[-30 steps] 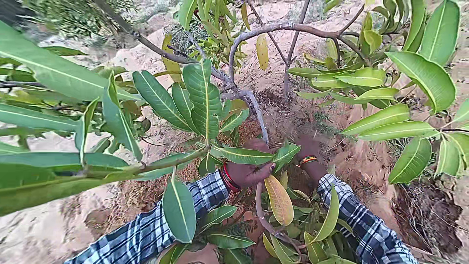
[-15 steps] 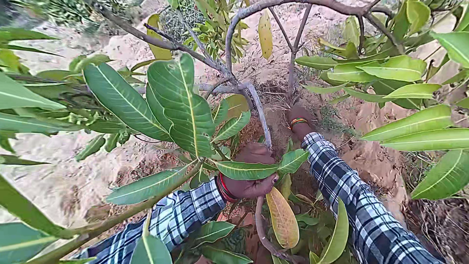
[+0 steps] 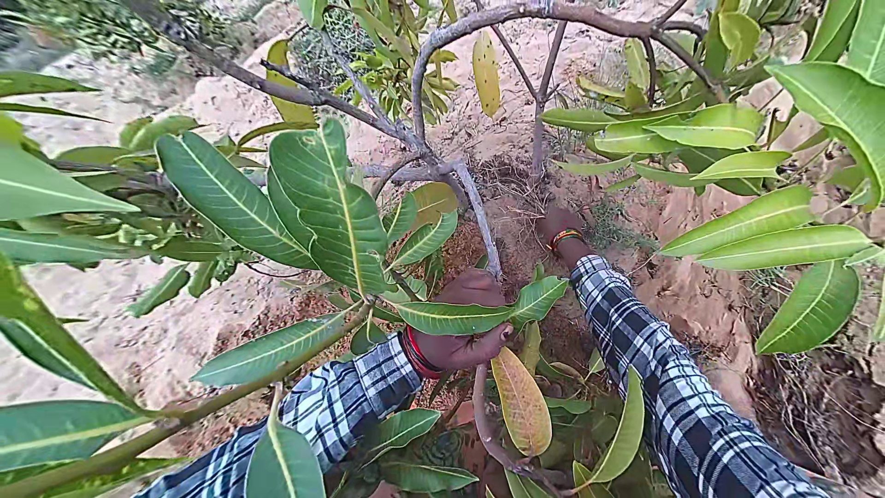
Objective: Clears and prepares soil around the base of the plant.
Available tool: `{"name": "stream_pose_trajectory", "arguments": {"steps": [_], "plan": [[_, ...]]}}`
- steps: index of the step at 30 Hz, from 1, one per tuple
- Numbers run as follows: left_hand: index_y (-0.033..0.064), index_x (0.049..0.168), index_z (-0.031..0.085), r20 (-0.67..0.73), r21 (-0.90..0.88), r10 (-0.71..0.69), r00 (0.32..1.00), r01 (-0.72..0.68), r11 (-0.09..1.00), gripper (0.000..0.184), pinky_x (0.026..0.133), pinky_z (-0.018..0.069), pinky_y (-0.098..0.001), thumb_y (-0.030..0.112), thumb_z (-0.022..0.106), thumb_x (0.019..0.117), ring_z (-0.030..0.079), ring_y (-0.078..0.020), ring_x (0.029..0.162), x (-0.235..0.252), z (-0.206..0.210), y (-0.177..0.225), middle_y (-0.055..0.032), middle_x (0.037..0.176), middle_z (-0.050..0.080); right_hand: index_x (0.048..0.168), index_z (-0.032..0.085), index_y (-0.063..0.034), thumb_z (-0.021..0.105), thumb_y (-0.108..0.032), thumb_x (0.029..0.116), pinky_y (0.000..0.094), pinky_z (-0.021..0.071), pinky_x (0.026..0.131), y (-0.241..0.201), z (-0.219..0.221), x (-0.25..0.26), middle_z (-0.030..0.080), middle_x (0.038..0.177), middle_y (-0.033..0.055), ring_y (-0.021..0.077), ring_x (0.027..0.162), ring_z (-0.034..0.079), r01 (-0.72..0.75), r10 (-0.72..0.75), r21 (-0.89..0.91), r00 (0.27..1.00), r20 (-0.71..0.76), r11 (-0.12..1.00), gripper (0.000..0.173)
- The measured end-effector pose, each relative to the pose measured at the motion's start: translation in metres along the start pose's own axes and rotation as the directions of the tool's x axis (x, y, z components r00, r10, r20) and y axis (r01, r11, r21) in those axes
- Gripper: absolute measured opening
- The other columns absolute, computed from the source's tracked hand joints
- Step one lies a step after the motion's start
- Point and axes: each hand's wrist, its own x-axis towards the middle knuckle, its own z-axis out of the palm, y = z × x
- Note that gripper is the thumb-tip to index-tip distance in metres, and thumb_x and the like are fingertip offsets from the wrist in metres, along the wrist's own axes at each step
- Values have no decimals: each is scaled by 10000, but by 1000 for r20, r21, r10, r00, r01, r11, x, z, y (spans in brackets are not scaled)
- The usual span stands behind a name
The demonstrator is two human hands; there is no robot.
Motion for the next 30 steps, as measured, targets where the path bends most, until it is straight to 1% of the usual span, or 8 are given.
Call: {"name": "stream_pose_trajectory", "arguments": {"steps": [2, 5, 10, 17, 19, 24, 26, 30], "plan": [[105, 774, 578, 4, 1, -1, 1000, 1, 1000, 324, 837, 460, -277, 320, 552, 1015, 555, -76, 744, 0, -1, 0, 3, 691, 553, 1139, 691, 51, 610, -329, 1004, 683, 498, 927, 2, 6, -20, 681, 1179, 297, 473, 1141, 649, 47, -47, 7, 997, 56, 999, 411], [90, 801, 591, 14, 16, 22, 1000, -23, 1000, 323, 875, 462, -280, 314, 537, 1026, 575, -78, 786, 0, 0, 1, -7, 714, 574, 1268, 628, 62, 636, -197, 1001, 677, 492, 965, 24, 27, -86, 642, 1255, 316, 485, 1182, 626, 45, -52, 41, 984, 172, 998, 372], [75, 784, 609, 30, 34, 16, 999, -17, 999, 312, 916, 472, -305, 287, 553, 1006, 604, -85, 819, 2, -3, 4, -18, 731, 611, 1303, 625, 25, 601, -260, 1004, 643, 486, 983, 101, 65, -132, 665, 1258, 281, 454, 1199, 634, -133, 133, -13, 984, 118, 991, 414], [88, 728, 575, 53, 56, 40, 998, -43, 998, 338, 890, 466, -313, 275, 533, 1007, 583, -101, 785, 5, -6, 3, -18, 694, 568, 1272, 617, 50, 676, -218, 974, 721, 511, 854, 72, 19, -115, 630, 1259, 323, 524, 1109, 642, 52, -46, 36, 988, -148, 998, 405], [95, 761, 587, 45, 40, 40, 998, -42, 998, 319, 905, 461, -306, 285, 540, 1014, 586, -88, 807, 2, -6, 2, -9, 719, 585, 1343, 596, 33, 729, -223, 940, 739, 510, 853, 64, 9, -84, 534, 1415, 312, 539, 1149, 611, 126, -123, 0, 972, -202, 992, 495], [106, 841, 600, 14, 12, -8, 1000, 8, 1000, 290, 918, 479, -294, 327, 556, 1023, 599, -72, 850, -8, -8, 2, 9, 767, 599, 1589, 346, -82, 635, -163, 968, 735, 486, 931, 71, -13, 17, 424, 1569, 269, 535, 1217, 596, -67, 44, -161, 989, -142, 985, 690], [105, 853, 610, 0, -7, -19, 1000, 19, 1000, 285, 909, 480, -298, 332, 564, 1019, 600, -80, 854, -11, -8, 1, 6, 774, 606, 1484, 455, 15, 606, -166, 976, 697, 504, 922, 63, -26, 13, 572, 1406, 302, 503, 1199, 624, -165, 137, -179, 977, -162, 970, 559], [98, 867, 603, -17, -20, -31, 999, 31, 999, 277, 939, 468, -286, 327, 570, 1020, 596, -73, 882, -13, -6, 2, 4, 801, 608, 1355, 553, 106, 484, -168, 1072, 645, 432, 1056, 21, -76, -39, 543, 1429, 322, 464, 1354, 523, -265, 304, -253, 944, 126, 930, 400]]}}
